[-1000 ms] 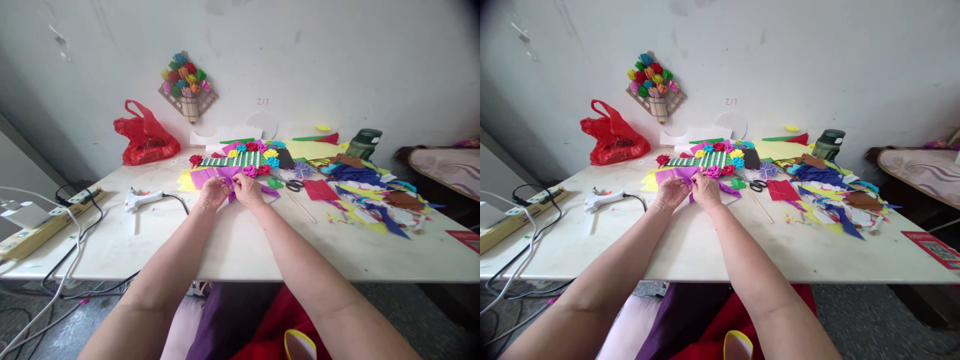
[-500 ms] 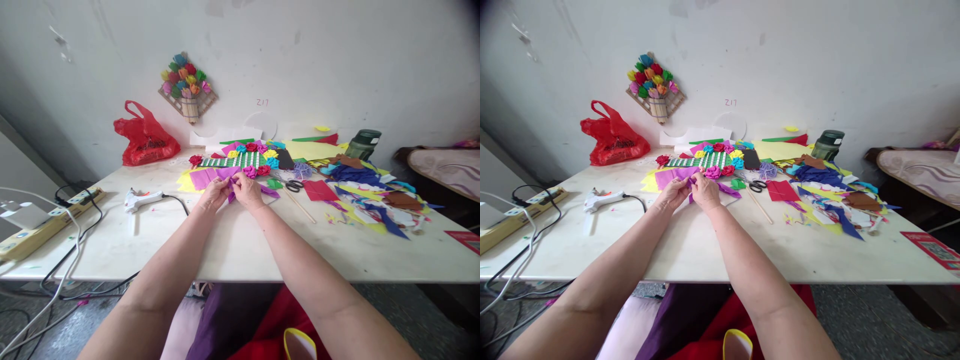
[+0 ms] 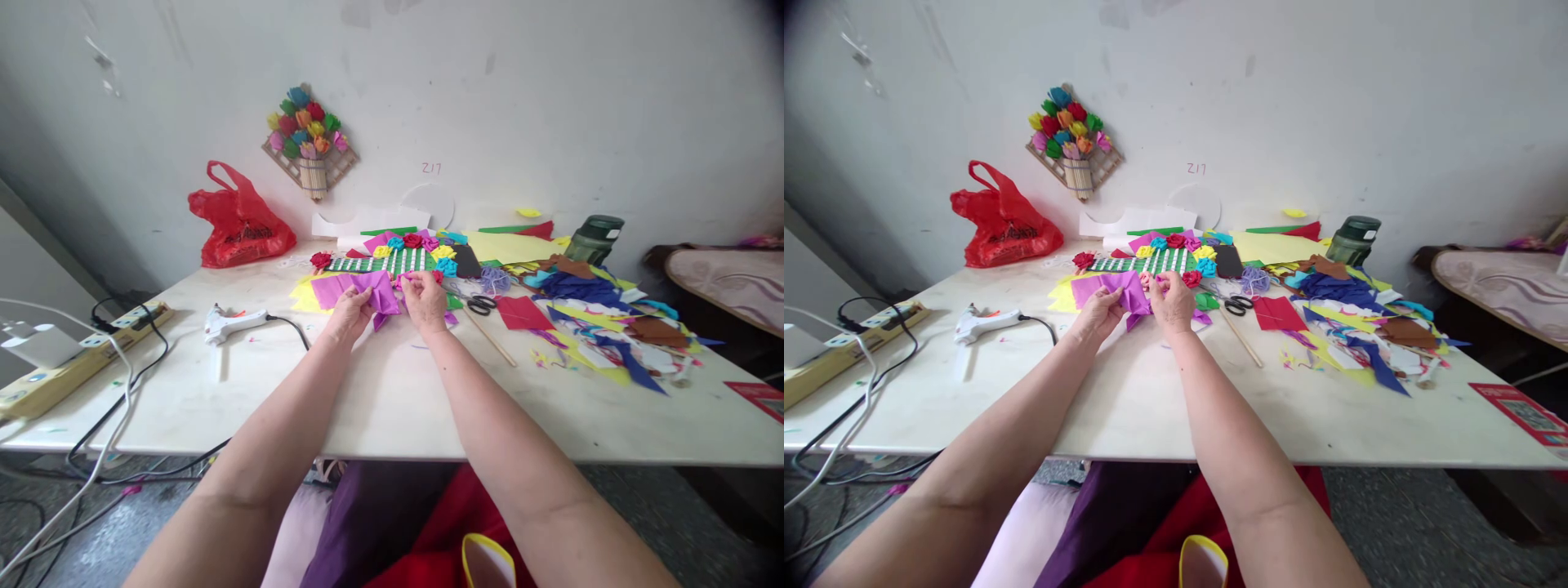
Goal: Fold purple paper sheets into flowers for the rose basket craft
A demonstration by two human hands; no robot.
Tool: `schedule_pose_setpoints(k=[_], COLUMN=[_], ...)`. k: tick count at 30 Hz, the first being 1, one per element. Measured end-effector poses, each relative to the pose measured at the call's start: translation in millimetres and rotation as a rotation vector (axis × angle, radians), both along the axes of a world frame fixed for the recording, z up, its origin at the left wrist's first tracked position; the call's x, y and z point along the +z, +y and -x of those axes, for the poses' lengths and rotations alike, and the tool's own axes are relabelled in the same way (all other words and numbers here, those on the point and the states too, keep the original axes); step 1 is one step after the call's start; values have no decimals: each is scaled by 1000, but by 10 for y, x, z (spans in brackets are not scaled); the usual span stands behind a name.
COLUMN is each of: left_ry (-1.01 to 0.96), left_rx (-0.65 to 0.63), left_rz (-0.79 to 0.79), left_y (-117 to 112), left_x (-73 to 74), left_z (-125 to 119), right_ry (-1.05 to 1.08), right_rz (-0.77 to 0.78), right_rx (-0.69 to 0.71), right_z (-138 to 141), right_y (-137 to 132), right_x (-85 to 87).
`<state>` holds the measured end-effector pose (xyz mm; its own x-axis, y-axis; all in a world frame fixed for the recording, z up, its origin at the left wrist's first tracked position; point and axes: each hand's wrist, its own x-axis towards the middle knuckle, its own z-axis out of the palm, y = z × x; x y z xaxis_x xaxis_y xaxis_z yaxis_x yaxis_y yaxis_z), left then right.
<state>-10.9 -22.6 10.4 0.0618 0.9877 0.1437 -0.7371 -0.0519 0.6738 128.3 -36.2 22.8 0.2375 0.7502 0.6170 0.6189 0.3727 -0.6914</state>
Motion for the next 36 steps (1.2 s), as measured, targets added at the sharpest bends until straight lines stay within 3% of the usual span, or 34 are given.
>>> schedule_pose_setpoints(k=[6,12,15,22,27,36], left_ry=[-27,-85,-104,-123,-147,-180], left_rx=[1,36,42,75,90,72], left_rz=[14,81,78,123,151,205], left_y=[21,19,26,41,33,32], left_x=[-6,29,37,31,37,52], left_z=[-2,6,19,40,32,18], right_ry=[72,-212,-366,-544,-638,-602], right_rz=[139,-112,-155,-11,-4,51], right_rx=[167,333,298,203,181,118], right_z=[-45,-26,-3,40,100,126], right_y=[78,29,-29,-131,-150,-95], right_x=[-30,-2,17,37,33,-29])
